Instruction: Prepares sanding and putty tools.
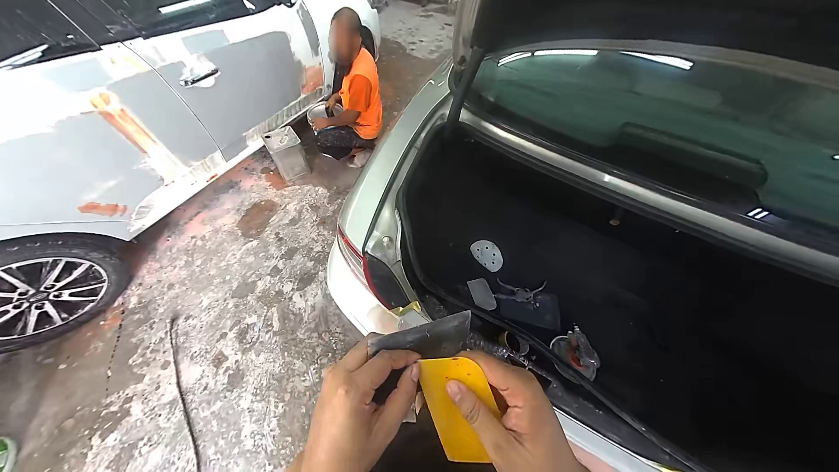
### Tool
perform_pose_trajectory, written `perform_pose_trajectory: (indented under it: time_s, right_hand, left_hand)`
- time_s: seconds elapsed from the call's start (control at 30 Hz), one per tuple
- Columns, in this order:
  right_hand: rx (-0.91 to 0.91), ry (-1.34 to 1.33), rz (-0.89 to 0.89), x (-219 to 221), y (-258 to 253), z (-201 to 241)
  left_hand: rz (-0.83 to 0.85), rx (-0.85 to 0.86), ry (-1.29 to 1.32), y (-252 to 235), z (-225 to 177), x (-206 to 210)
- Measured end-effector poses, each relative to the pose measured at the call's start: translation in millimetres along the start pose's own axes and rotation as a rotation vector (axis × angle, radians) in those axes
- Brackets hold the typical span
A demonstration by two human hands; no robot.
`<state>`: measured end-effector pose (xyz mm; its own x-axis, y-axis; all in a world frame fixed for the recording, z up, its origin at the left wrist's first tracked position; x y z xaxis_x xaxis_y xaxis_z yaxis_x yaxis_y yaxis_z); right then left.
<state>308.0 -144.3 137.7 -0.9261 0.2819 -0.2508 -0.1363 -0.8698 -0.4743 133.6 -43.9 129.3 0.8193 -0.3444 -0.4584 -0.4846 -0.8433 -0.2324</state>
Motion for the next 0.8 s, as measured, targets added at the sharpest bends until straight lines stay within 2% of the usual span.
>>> perform_pose_trajectory:
  time_s: [0.17,0.23,0.33,0.43,0.5,0.6,0.67,0.8]
  right_hand:
    - [-0.011,-0.003,0.001,-4,-4,7]
    - [0.024,-0.077,-0.092,-4,-5,9]
    - [0.079,-0.214,-0.28,5,-9,8]
    - [0.058,-0.271,-0.24,21,-11,6]
    - [-0.015,-0.112,-0.191,19,-9,2]
    - [-0.102,0.241,-0.268,0,0,-14]
    - [-0.053,0.238,-0.345,-14,12,-37]
    - [0.24,-0.135,-0.419,-23,29,-97]
  left_hand:
    - [-0.082,0.024,0.054,1,-5,1]
    - [-0.102,-0.034,0.147,3,-3,1]
    - [-0.01,-0.152,0.319,6,0,5]
    - [-0.027,-0.237,0.381,9,-2,10]
    - [-0.037,-0.287,0.391,11,-1,13]
    - [-0.019,-0.323,0.41,15,4,12]
    - [-0.012,-0.332,0.411,15,9,9]
    - [-0.008,-0.354,0.421,15,22,8]
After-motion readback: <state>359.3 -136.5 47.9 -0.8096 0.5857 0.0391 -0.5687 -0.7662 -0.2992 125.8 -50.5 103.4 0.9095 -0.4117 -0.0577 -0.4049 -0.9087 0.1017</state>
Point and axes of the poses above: each hand's wrist, its own y-axis away from the middle knuckle, its own x-axis out of the palm, z = x × y, the point moved 5 cm from there along -y, towards the middle knuckle, and after that the axes turned 15 degrees about -x, right-handed, at the moved point
